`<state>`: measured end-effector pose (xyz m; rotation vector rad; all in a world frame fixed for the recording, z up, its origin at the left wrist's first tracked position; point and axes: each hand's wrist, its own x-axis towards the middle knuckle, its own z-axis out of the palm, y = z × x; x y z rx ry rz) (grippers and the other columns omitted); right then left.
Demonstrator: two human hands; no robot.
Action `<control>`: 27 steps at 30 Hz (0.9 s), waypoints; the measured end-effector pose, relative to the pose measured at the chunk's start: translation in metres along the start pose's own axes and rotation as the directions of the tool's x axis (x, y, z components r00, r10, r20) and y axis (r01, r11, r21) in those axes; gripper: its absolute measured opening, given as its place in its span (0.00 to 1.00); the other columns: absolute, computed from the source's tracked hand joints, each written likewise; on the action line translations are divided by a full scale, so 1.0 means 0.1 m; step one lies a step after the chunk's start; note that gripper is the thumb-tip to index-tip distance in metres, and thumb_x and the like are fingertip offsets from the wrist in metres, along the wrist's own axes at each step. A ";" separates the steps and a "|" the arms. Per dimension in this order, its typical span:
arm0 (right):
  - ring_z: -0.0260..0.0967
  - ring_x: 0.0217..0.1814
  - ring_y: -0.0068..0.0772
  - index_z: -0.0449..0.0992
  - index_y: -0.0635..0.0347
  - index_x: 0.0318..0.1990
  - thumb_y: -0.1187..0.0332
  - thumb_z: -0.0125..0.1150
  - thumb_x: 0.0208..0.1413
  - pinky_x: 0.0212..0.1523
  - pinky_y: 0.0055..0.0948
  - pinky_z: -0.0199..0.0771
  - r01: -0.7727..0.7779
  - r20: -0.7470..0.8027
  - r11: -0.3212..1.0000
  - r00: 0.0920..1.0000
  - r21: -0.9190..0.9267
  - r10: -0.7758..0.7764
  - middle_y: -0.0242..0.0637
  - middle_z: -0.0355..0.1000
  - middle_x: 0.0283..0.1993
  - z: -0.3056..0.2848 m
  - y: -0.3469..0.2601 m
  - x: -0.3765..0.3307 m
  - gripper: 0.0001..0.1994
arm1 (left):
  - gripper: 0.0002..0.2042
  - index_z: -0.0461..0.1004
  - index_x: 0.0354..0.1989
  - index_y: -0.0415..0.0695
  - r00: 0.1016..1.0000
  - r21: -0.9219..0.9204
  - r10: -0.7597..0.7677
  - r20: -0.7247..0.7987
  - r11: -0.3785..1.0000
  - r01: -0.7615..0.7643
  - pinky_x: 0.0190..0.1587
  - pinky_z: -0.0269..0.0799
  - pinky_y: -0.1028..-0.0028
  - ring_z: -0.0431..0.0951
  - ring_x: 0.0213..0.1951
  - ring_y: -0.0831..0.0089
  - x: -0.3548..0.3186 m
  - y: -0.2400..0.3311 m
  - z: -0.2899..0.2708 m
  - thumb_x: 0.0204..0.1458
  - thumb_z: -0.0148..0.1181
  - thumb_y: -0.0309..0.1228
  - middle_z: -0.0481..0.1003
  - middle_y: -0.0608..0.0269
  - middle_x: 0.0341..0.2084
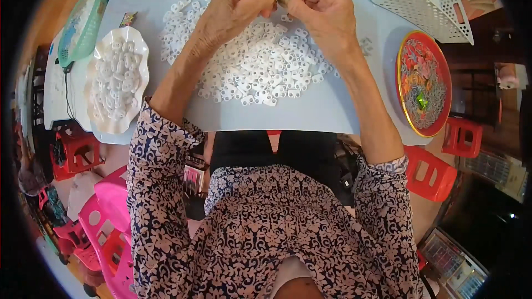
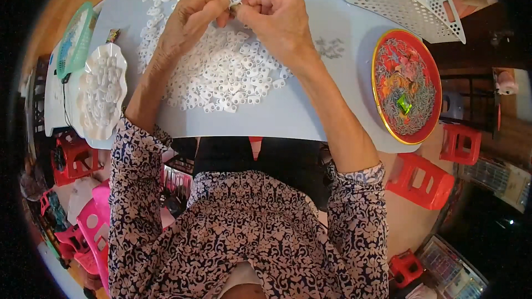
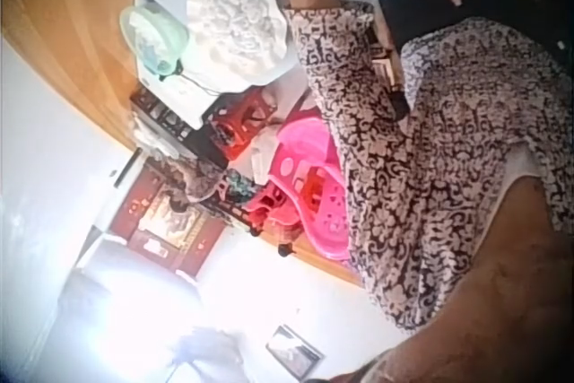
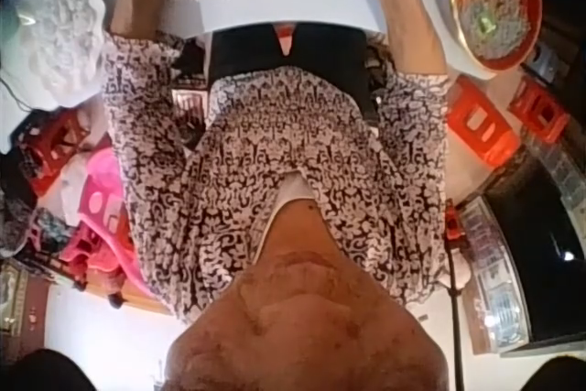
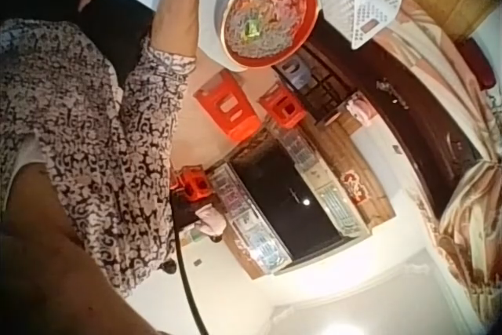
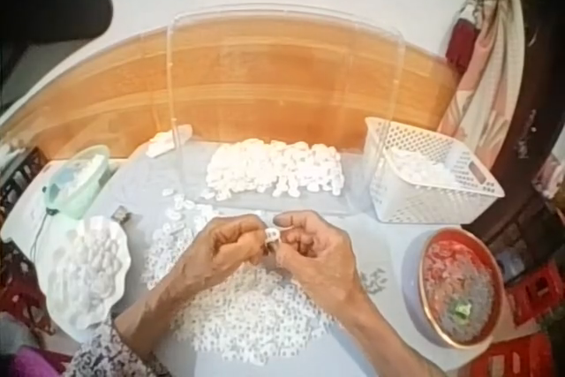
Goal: Sorting small white plastic components into different trays on a table.
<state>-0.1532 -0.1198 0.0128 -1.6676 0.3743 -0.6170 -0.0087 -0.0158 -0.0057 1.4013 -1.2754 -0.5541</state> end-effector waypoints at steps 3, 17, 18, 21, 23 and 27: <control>0.69 0.31 0.16 0.72 0.68 0.46 0.76 0.59 0.51 0.31 0.17 0.69 -0.009 -0.006 1.000 1.000 0.019 0.009 0.34 0.75 0.31 0.00 0.03 0.00 0.14 | 0.12 0.71 0.24 0.42 1.000 -0.004 -0.024 -0.009 1.000 0.024 0.29 0.63 0.79 0.66 0.23 0.83 0.00 -0.02 0.01 0.55 0.46 0.33 0.69 0.69 0.16; 0.69 0.28 0.17 0.74 0.61 0.44 0.74 0.67 0.44 0.30 0.17 0.72 0.159 0.058 0.977 0.987 -0.144 -0.152 0.30 0.72 0.27 0.01 0.12 0.03 0.17 | 0.12 0.73 0.25 0.43 0.989 -0.125 -0.135 -0.058 0.984 0.127 0.28 0.62 0.79 0.66 0.22 0.84 -0.03 0.00 0.02 0.54 0.47 0.34 0.68 0.70 0.16; 0.69 0.28 0.17 0.74 0.61 0.44 0.74 0.67 0.44 0.30 0.17 0.72 0.158 0.058 0.977 0.987 -0.144 -0.151 0.30 0.72 0.27 0.00 0.13 0.04 0.17 | 0.12 0.73 0.25 0.43 0.992 -0.100 -0.126 -0.030 0.987 0.122 0.27 0.62 0.80 0.66 0.22 0.84 -0.03 -0.01 0.00 0.54 0.47 0.34 0.68 0.70 0.16; 0.69 0.28 0.17 0.74 0.60 0.44 0.74 0.68 0.44 0.30 0.17 0.72 0.175 0.069 0.969 0.984 -0.173 -0.165 0.28 0.71 0.27 -0.01 0.14 0.05 0.17 | 0.11 0.73 0.25 0.43 0.994 -0.078 -0.110 0.004 0.991 0.110 0.27 0.61 0.79 0.65 0.22 0.84 -0.03 -0.03 -0.03 0.54 0.47 0.34 0.68 0.70 0.16; 0.69 0.28 0.17 0.74 0.60 0.44 0.74 0.68 0.44 0.30 0.17 0.73 0.191 0.069 0.964 0.981 -0.186 -0.181 0.29 0.71 0.27 -0.01 0.13 0.04 0.17 | 0.11 0.73 0.25 0.43 0.993 -0.097 -0.119 -0.015 0.988 0.117 0.27 0.62 0.80 0.66 0.22 0.84 -0.03 0.00 -0.01 0.54 0.47 0.33 0.68 0.70 0.16; 0.69 0.28 0.17 0.74 0.61 0.44 0.75 0.67 0.45 0.31 0.17 0.73 0.189 0.041 0.967 0.982 -0.170 -0.185 0.29 0.72 0.27 0.01 0.10 0.03 0.16 | 0.11 0.73 0.24 0.43 0.990 -0.123 -0.123 -0.066 0.986 0.114 0.28 0.62 0.80 0.66 0.22 0.84 -0.04 0.05 0.02 0.54 0.48 0.33 0.68 0.70 0.16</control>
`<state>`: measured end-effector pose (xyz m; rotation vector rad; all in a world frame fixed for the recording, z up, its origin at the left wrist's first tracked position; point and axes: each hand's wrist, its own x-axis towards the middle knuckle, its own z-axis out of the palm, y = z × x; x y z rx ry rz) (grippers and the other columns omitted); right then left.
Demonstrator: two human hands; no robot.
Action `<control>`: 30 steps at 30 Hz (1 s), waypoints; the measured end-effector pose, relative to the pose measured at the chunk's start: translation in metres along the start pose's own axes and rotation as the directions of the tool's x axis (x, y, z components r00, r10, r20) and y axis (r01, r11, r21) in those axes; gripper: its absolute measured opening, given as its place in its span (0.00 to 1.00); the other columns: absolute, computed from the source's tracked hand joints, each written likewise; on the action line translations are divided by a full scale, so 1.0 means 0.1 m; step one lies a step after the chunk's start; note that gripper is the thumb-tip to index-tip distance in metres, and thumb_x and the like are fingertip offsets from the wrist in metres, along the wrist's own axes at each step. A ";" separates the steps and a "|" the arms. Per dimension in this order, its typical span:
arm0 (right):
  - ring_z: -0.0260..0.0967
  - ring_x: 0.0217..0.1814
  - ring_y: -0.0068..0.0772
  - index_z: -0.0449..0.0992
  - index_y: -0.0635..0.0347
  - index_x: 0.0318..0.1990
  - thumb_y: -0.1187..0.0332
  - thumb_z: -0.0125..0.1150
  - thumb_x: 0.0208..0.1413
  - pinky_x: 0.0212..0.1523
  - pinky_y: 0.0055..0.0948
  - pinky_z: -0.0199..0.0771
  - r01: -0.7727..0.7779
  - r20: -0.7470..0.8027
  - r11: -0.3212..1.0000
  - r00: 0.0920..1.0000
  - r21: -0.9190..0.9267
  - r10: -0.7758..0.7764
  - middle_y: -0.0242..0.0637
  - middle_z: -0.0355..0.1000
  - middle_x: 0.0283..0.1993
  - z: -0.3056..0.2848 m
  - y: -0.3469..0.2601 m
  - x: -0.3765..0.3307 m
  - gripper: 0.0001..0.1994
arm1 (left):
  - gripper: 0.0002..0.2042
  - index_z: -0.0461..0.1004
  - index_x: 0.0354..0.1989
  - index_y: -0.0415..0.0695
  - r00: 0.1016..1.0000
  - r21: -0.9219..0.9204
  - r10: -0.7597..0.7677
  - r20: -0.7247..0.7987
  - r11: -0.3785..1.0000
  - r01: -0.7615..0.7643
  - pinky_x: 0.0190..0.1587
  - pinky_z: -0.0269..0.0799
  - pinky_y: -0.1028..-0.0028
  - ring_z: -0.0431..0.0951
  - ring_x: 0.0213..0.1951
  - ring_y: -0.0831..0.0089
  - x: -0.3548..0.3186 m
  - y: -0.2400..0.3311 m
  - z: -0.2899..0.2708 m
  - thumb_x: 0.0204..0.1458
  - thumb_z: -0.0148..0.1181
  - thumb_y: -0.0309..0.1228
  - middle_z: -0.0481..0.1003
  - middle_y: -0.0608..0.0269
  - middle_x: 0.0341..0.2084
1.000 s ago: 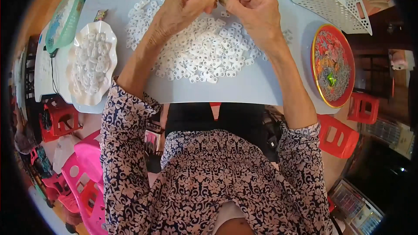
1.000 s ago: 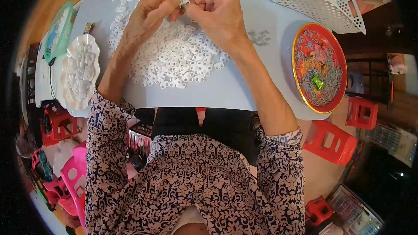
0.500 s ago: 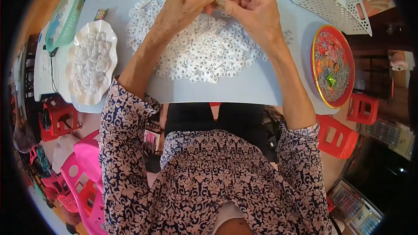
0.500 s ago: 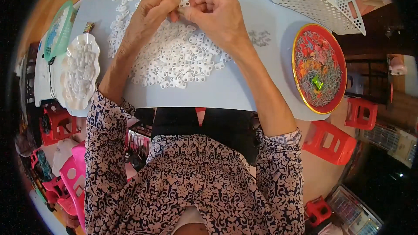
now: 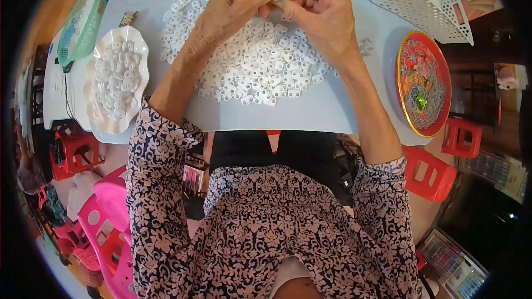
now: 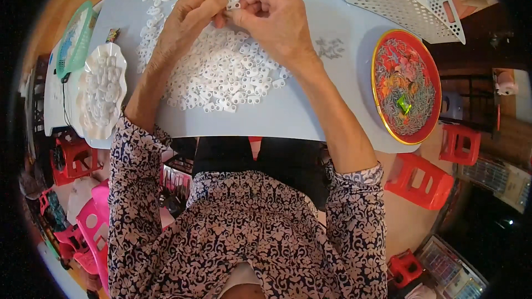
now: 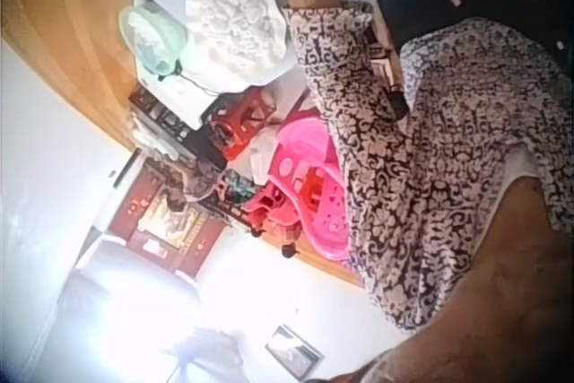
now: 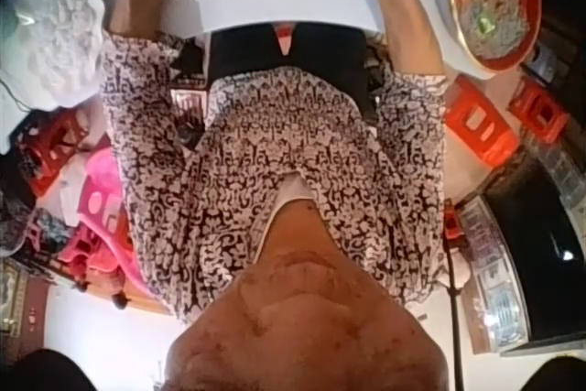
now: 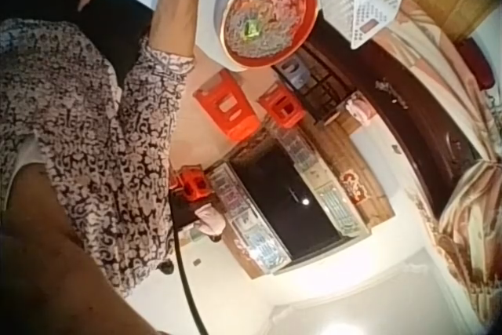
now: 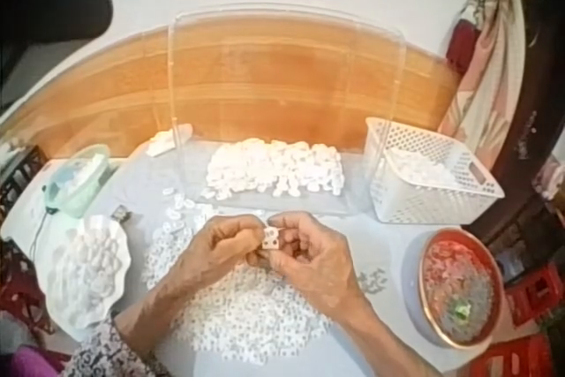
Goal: Sorting small white plastic components into different trays on a table.
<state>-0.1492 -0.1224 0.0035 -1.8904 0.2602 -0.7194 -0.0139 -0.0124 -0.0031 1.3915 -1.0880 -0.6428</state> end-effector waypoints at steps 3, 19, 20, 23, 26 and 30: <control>0.69 0.28 0.16 0.74 0.63 0.44 0.76 0.64 0.47 0.32 0.16 0.73 -0.031 -0.033 0.995 0.999 0.092 0.034 0.30 0.72 0.27 0.00 -0.04 0.00 0.14 | 0.11 0.73 0.24 0.43 0.998 0.022 0.045 0.037 0.999 -0.046 0.27 0.63 0.80 0.66 0.22 0.84 0.02 -0.03 -0.01 0.54 0.48 0.33 0.68 0.70 0.15; 0.71 0.28 0.18 0.73 0.66 0.47 0.77 0.61 0.49 0.31 0.17 0.74 -0.132 0.144 0.989 0.982 0.061 0.122 0.34 0.73 0.27 -0.14 -0.10 0.04 0.15 | 0.12 0.71 0.21 0.43 0.988 0.118 0.074 0.134 0.989 -0.090 0.26 0.61 0.79 0.65 0.22 0.83 0.03 0.03 -0.05 0.54 0.46 0.32 0.68 0.71 0.16; 0.71 0.29 0.19 0.73 0.65 0.47 0.78 0.61 0.49 0.31 0.17 0.74 -0.127 0.151 0.991 0.981 0.045 0.119 0.34 0.73 0.27 -0.15 -0.09 0.04 0.15 | 0.12 0.71 0.21 0.43 0.990 0.124 0.054 0.134 0.990 -0.070 0.27 0.61 0.79 0.65 0.22 0.83 0.03 0.03 -0.05 0.55 0.46 0.32 0.68 0.71 0.16; 0.72 0.29 0.20 0.73 0.65 0.47 0.77 0.62 0.49 0.32 0.17 0.74 -0.137 0.154 0.990 0.980 0.042 0.129 0.35 0.73 0.28 -0.15 -0.07 0.03 0.16 | 0.12 0.72 0.22 0.43 0.990 0.130 0.047 0.132 0.989 -0.064 0.27 0.61 0.80 0.65 0.22 0.83 0.02 0.02 -0.05 0.55 0.46 0.32 0.68 0.71 0.16; 0.72 0.28 0.20 0.73 0.65 0.47 0.77 0.62 0.48 0.32 0.18 0.74 -0.152 0.161 0.987 0.976 0.046 0.143 0.35 0.73 0.28 -0.15 -0.09 0.03 0.16 | 0.12 0.72 0.22 0.43 0.991 0.123 0.057 0.122 0.990 -0.072 0.27 0.62 0.80 0.66 0.22 0.83 0.01 0.02 -0.04 0.55 0.47 0.33 0.69 0.71 0.16; 0.72 0.29 0.21 0.72 0.65 0.47 0.76 0.62 0.49 0.32 0.18 0.74 -0.162 0.141 0.986 0.977 0.029 0.157 0.35 0.74 0.28 -0.14 -0.10 0.03 0.16 | 0.12 0.74 0.30 0.39 0.985 0.173 -0.049 0.167 0.985 0.019 0.33 0.62 0.79 0.67 0.25 0.81 0.01 0.02 -0.09 0.58 0.47 0.33 0.69 0.68 0.18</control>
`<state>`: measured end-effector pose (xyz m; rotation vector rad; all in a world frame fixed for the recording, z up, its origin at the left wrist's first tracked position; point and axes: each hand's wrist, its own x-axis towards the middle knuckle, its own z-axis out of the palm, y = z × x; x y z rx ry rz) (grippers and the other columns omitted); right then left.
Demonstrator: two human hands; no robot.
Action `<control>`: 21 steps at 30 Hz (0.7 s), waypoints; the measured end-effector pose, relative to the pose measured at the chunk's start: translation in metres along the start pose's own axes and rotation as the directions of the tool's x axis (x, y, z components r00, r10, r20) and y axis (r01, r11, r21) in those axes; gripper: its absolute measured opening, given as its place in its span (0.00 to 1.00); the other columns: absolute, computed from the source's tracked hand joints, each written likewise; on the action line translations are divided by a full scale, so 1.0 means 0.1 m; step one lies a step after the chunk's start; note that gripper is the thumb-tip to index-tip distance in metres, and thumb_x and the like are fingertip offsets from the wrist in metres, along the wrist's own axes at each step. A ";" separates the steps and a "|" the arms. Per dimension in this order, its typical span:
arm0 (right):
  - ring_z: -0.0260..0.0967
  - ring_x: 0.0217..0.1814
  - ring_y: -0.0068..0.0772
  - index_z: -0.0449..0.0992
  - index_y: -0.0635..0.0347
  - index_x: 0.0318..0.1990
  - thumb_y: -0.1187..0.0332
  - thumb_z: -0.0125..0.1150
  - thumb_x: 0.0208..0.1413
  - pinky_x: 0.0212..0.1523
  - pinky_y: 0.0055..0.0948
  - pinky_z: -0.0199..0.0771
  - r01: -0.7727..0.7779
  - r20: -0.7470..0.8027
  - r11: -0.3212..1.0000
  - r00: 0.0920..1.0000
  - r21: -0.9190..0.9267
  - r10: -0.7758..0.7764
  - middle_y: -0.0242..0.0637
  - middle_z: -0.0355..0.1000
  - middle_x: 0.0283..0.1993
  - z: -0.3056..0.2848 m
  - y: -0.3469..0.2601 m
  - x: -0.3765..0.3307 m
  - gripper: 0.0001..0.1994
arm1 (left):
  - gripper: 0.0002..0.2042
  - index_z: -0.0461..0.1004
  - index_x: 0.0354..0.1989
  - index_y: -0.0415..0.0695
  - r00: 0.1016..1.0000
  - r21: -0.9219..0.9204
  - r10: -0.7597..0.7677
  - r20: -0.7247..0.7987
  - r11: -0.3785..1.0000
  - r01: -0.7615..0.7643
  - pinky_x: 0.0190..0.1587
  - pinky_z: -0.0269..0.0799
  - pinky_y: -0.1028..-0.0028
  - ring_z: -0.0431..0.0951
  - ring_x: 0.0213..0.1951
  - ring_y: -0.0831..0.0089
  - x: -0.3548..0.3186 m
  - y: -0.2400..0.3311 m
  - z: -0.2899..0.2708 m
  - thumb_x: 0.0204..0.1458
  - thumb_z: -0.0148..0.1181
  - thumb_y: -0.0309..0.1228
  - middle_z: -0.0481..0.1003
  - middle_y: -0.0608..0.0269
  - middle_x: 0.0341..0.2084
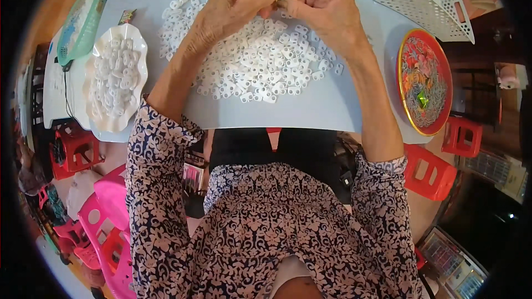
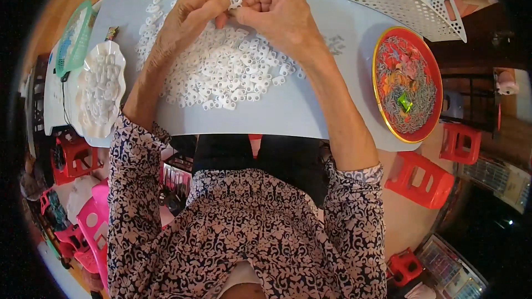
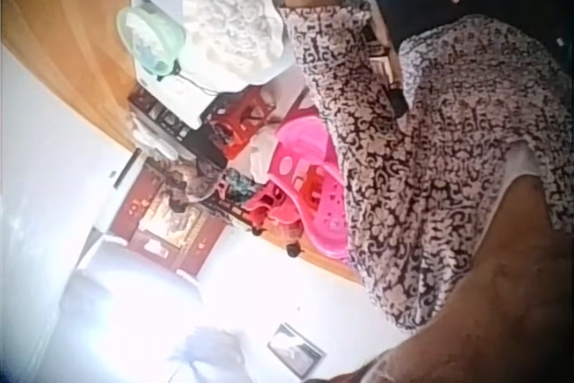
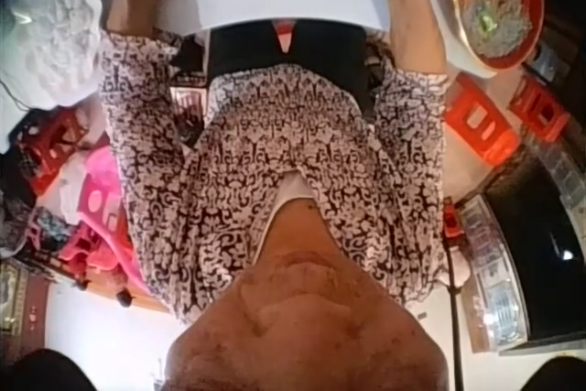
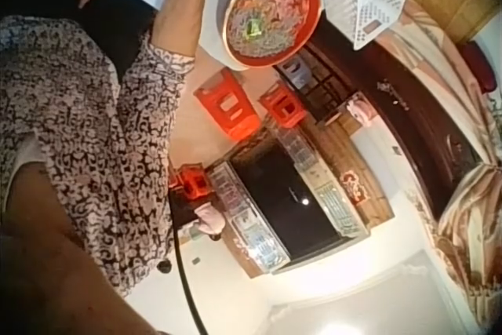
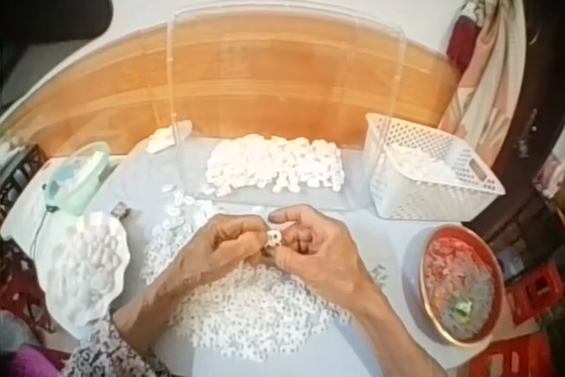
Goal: Sorting small white plastic components into different trays on a table.
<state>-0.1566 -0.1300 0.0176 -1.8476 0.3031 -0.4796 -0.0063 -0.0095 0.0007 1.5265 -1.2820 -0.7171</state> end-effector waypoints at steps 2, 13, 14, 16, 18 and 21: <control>0.72 0.30 0.20 0.72 0.65 0.48 0.76 0.61 0.49 0.32 0.18 0.74 0.033 -0.042 0.999 0.999 0.028 -0.032 0.36 0.75 0.29 0.01 0.00 -0.01 0.16 | 0.12 0.74 0.30 0.39 1.000 -0.023 0.028 -0.001 0.999 -0.028 0.33 0.62 0.79 0.67 0.25 0.81 0.01 -0.01 0.00 0.58 0.47 0.33 0.69 0.68 0.18; 0.74 0.33 0.22 0.72 0.66 0.47 0.77 0.59 0.50 0.33 0.19 0.74 0.022 -0.094 0.999 0.995 0.030 -0.019 0.39 0.76 0.32 0.04 0.02 -0.01 0.15 | 0.11 0.71 0.22 0.43 0.993 -0.030 0.092 -0.076 0.995 -0.094 0.28 0.62 0.79 0.65 0.22 0.83 0.03 -0.04 0.05 0.54 0.47 0.32 0.68 0.71 0.15; 0.74 0.33 0.22 0.72 0.67 0.46 0.76 0.59 0.51 0.33 0.19 0.74 0.028 -0.114 0.999 0.993 0.040 -0.024 0.40 0.76 0.32 0.04 0.03 -0.01 0.14 | 0.11 0.71 0.22 0.43 0.994 -0.035 0.077 -0.077 0.996 -0.080 0.27 0.61 0.79 0.65 0.22 0.83 0.03 -0.03 0.05 0.54 0.47 0.32 0.68 0.71 0.15; 0.75 0.33 0.23 0.72 0.67 0.46 0.76 0.58 0.52 0.32 0.19 0.75 -0.026 -0.114 0.997 0.993 0.071 0.034 0.40 0.76 0.33 0.06 0.00 -0.01 0.13 | 0.11 0.71 0.22 0.43 0.995 -0.039 0.060 -0.081 0.997 -0.063 0.27 0.61 0.80 0.64 0.22 0.84 0.03 -0.04 0.06 0.54 0.47 0.32 0.68 0.71 0.15; 0.76 0.34 0.24 0.72 0.67 0.45 0.76 0.58 0.53 0.32 0.19 0.75 -0.080 -0.112 0.992 0.989 0.102 0.092 0.40 0.76 0.33 0.07 -0.01 -0.01 0.12 | 0.11 0.71 0.22 0.44 0.992 -0.036 0.064 -0.111 0.997 -0.068 0.26 0.60 0.80 0.64 0.21 0.85 0.03 -0.07 0.08 0.54 0.47 0.32 0.67 0.72 0.15; 0.76 0.34 0.25 0.71 0.68 0.44 0.76 0.57 0.55 0.31 0.19 0.75 -0.064 -0.101 0.988 0.992 0.138 0.079 0.40 0.76 0.34 0.07 0.04 -0.01 0.10 | 0.11 0.71 0.22 0.44 0.994 -0.035 0.043 -0.105 0.998 -0.047 0.26 0.59 0.81 0.63 0.21 0.85 0.02 -0.07 0.07 0.54 0.47 0.32 0.67 0.73 0.15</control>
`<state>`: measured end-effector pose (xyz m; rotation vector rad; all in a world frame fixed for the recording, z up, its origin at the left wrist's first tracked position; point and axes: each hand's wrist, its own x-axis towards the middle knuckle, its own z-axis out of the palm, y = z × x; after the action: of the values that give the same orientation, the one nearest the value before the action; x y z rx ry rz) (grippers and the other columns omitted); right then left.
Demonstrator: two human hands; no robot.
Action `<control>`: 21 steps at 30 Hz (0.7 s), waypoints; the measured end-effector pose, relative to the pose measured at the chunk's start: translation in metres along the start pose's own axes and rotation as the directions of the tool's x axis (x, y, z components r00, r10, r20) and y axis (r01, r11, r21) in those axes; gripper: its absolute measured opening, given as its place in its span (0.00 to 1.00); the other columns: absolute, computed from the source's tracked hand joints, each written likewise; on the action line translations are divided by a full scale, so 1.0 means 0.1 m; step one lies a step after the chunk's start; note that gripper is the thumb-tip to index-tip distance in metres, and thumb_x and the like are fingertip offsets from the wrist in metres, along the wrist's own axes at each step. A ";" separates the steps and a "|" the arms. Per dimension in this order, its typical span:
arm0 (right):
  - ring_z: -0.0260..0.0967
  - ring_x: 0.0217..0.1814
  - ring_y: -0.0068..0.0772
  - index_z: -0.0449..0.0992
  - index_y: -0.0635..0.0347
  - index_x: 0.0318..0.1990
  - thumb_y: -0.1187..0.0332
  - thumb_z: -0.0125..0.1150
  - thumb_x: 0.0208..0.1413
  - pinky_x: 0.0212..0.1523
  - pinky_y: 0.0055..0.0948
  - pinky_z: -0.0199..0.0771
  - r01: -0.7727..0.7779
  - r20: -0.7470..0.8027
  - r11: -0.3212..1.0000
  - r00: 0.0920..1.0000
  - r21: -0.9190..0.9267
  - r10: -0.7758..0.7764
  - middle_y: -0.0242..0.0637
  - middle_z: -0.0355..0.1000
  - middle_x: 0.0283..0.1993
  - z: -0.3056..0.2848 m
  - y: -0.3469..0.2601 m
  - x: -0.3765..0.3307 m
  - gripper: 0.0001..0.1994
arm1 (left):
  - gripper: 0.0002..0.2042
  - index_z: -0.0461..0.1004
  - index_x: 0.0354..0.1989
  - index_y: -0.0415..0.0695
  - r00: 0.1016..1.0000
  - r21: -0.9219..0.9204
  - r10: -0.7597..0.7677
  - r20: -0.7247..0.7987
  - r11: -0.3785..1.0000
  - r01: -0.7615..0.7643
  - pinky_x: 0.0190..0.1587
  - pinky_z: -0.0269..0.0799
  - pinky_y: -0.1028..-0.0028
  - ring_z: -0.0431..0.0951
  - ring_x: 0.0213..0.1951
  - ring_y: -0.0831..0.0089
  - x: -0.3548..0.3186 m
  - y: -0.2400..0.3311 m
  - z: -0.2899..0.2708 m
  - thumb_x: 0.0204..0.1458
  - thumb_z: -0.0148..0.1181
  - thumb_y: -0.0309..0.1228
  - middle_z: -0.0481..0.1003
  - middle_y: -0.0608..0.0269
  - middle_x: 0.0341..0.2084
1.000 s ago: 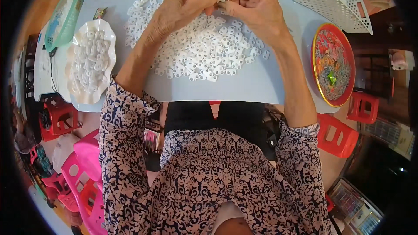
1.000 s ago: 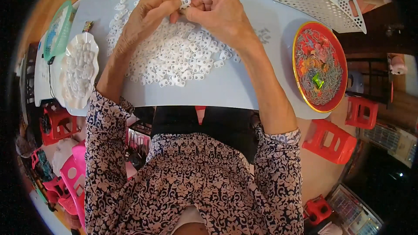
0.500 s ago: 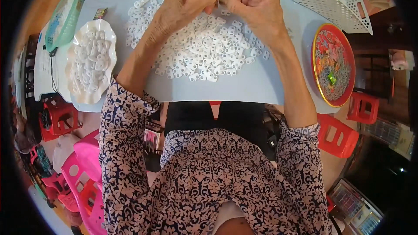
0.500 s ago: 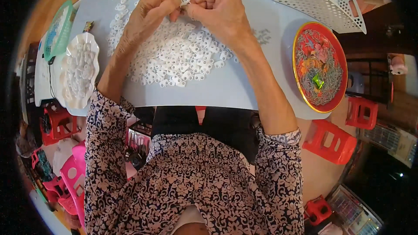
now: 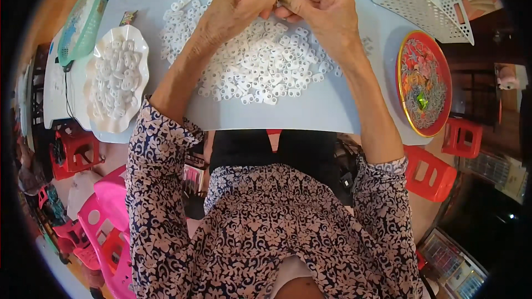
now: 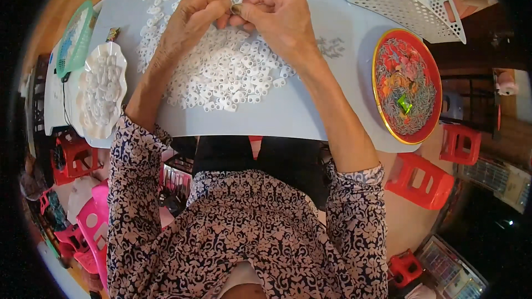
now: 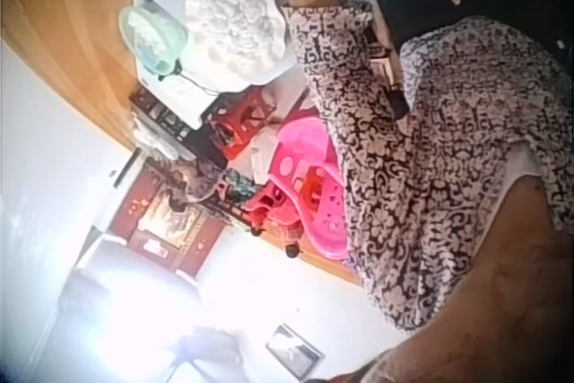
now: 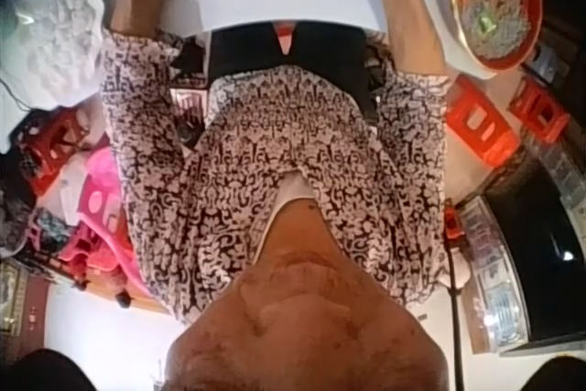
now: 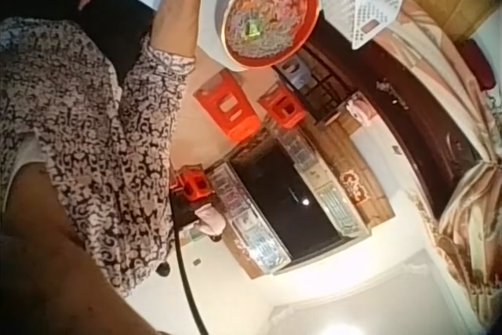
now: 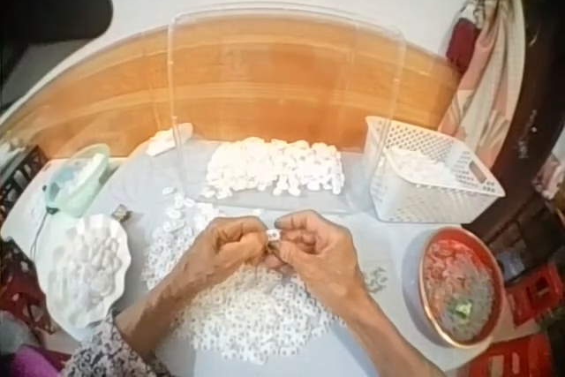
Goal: Sorting small white plastic components into different trays on a table.
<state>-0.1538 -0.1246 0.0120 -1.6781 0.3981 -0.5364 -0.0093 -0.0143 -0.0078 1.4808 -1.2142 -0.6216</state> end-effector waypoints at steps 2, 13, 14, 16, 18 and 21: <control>0.76 0.34 0.26 0.71 0.67 0.48 0.74 0.59 0.55 0.35 0.19 0.77 0.011 0.026 0.999 1.000 0.042 -0.012 0.40 0.76 0.36 -0.01 0.04 0.01 0.14 | 0.11 0.71 0.22 0.44 1.000 0.008 0.008 -0.001 1.000 -0.008 0.26 0.59 0.80 0.63 0.21 0.85 0.01 0.01 0.00 0.53 0.47 0.32 0.67 0.73 0.15; 0.73 0.35 0.22 0.72 0.67 0.45 0.80 0.59 0.49 0.40 0.19 0.76 0.126 0.055 0.992 0.990 0.027 -0.127 0.35 0.72 0.34 -0.01 0.08 0.03 0.14 | 0.11 0.70 0.21 0.43 1.000 0.005 0.027 0.015 1.000 -0.027 0.27 0.62 0.79 0.64 0.22 0.84 0.01 0.05 -0.05 0.53 0.47 0.32 0.66 0.72 0.15; 0.73 0.35 0.21 0.73 0.66 0.45 0.80 0.59 0.48 0.40 0.19 0.76 0.134 0.046 0.991 0.990 0.005 -0.134 0.34 0.72 0.33 -0.01 0.09 0.03 0.14 | 0.12 0.70 0.20 0.42 1.000 0.006 0.020 0.016 1.000 -0.020 0.28 0.62 0.79 0.65 0.22 0.84 0.01 0.05 -0.04 0.53 0.47 0.32 0.66 0.72 0.15; 0.72 0.34 0.20 0.74 0.64 0.45 0.80 0.61 0.47 0.39 0.19 0.75 0.160 0.034 0.987 0.987 -0.021 -0.159 0.32 0.72 0.33 -0.01 0.10 0.04 0.15 | 0.12 0.70 0.20 0.42 1.000 0.008 0.013 0.017 1.000 -0.014 0.28 0.62 0.79 0.65 0.22 0.84 0.01 0.04 -0.04 0.53 0.47 0.32 0.66 0.72 0.14; 0.71 0.34 0.20 0.75 0.62 0.45 0.80 0.62 0.46 0.39 0.19 0.75 0.185 0.022 0.982 0.983 -0.048 -0.184 0.31 0.72 0.33 -0.01 0.11 0.04 0.15 | 0.12 0.70 0.20 0.43 1.000 -0.019 0.006 -0.008 1.000 -0.006 0.28 0.62 0.79 0.65 0.22 0.83 0.00 0.03 -0.02 0.53 0.47 0.32 0.67 0.72 0.14; 0.70 0.33 0.20 0.76 0.59 0.44 0.79 0.64 0.44 0.38 0.19 0.75 0.239 0.033 0.967 0.971 -0.092 -0.237 0.30 0.72 0.32 -0.01 0.12 0.05 0.17 | 0.12 0.70 0.20 0.43 1.000 -0.051 0.020 -0.014 0.999 -0.020 0.28 0.62 0.79 0.64 0.21 0.83 0.01 0.02 -0.02 0.53 0.47 0.33 0.67 0.71 0.14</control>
<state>-0.1495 -0.1306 0.0007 -1.8351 0.2088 -0.6842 -0.0077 -0.0142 -0.0054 1.4266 -1.1932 -0.6237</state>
